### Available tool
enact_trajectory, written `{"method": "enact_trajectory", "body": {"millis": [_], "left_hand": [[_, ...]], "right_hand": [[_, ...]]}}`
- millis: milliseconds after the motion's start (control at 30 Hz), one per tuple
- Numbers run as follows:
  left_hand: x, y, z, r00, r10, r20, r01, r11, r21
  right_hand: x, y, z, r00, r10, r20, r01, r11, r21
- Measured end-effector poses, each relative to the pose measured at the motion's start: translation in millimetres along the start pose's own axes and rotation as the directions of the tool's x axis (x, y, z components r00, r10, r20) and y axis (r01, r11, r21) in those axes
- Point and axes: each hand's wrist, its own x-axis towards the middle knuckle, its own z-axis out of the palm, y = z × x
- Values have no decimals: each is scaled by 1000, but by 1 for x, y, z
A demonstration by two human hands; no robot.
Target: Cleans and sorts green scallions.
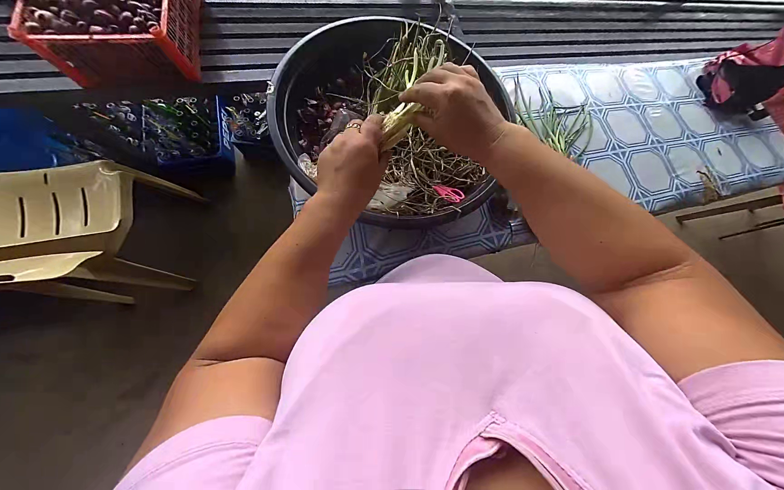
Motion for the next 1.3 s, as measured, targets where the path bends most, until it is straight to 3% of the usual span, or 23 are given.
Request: {"method": "enact_trajectory", "body": {"millis": [67, 133, 267, 367, 500, 567, 633, 800, 933, 1067, 1167, 1233, 1300], "left_hand": [[-1, 3, -2, 1000, -7, 3, 7, 1000, -5], [-5, 2, -1, 999, 36, -40, -35, 999, 14], [-6, -6, 12, 959, 232, -162, -216, 970, 111], [-3, -9, 15, 951, 263, -164, -240, 959, 149], [0, -10, 15, 961, 247, -126, -223, 959, 174], [-1, -4, 14, 969, 233, -85, -216, 961, 171], [-2, 13, 11, 986, 169, 5, -167, 968, 187], [5, 46, -7, 983, -85, 162, 31, 949, 312], [-13, 39, -12, 963, -137, 230, 54, 941, 335], [-13, 4, 2, 988, -100, 115, 73, 974, 215], [-11, -24, 3, 999, -40, 23, 38, 996, 79], [-15, -49, 2, 1000, -25, -6, 25, 999, -29], [-21, -71, -1, 999, -50, -14, 48, 994, -97]], "right_hand": [[1, 2, 7, 1000, -20, -21, 20, 1000, 4], [3, 5, 7, 998, 57, -20, -55, 997, 58], [7, 16, -12, 965, 144, 220, -164, 983, 76], [4, 23, -17, 967, 2, 254, -4, 1000, 6], [-3, 21, -7, 981, -126, 150, 140, 987, -83], [-5, 13, 3, 997, -49, 67, 59, 988, -142], [0, 4, 10, 988, 136, 67, -123, 978, -171], [21, -3, 20, 876, 463, 134, -449, 885, -119], [18, 60, -21, 636, 772, 28, -771, 636, -18], [17, 70, -40, 701, 712, 33, -710, 702, -51], [17, 66, -36, 716, 697, -26, -695, 716, 55], [9, 84, -39, 654, 749, -103, -728, 661, 182], [-3, 120, -49, 511, 834, -208, -750, 551, 366]]}}
